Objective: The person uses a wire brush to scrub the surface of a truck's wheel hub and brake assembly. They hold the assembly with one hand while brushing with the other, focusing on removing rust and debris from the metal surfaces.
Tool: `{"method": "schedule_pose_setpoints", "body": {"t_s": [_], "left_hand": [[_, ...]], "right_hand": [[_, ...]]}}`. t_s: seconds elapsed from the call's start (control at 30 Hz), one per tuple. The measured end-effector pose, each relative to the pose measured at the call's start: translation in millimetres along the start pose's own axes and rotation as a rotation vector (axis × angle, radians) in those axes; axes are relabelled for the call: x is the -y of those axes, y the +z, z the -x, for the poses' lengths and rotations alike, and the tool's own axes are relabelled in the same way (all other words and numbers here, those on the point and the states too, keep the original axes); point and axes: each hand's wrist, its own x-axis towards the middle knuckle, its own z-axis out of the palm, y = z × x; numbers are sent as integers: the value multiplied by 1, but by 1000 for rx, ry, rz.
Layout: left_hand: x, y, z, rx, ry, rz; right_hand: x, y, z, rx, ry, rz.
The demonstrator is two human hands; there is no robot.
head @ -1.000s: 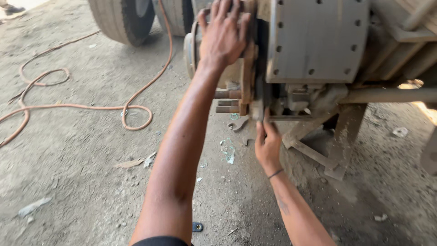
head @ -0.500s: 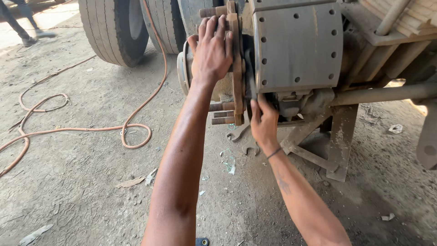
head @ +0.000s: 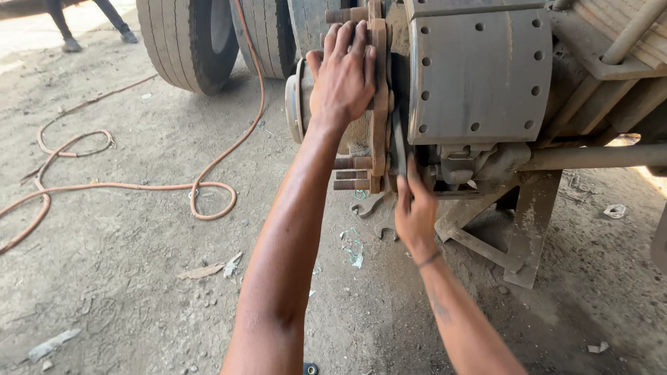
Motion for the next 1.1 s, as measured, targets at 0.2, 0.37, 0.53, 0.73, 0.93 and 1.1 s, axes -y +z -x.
{"method": "schedule_pose_setpoints", "body": {"t_s": [0.2, 0.37, 0.53, 0.73, 0.93, 1.1], "left_hand": [[-4, -3, -2, 51, -10, -29], [0, 0, -1, 53, -10, -38], [2, 2, -2, 59, -13, -24], [-2, -2, 0, 51, -21, 2], [-5, -6, 1, 17, -16, -40], [-1, 1, 8, -6, -9, 26]], "right_hand": [[-13, 15, -69, -40, -50, -44], [4, 4, -43, -22, -68, -54], [9, -10, 5, -34, -216, -81], [-7, 7, -39, 74, 83, 57], [-18, 11, -35, -107, -360, -131], [-16, 0, 32, 22, -50, 8]]}}
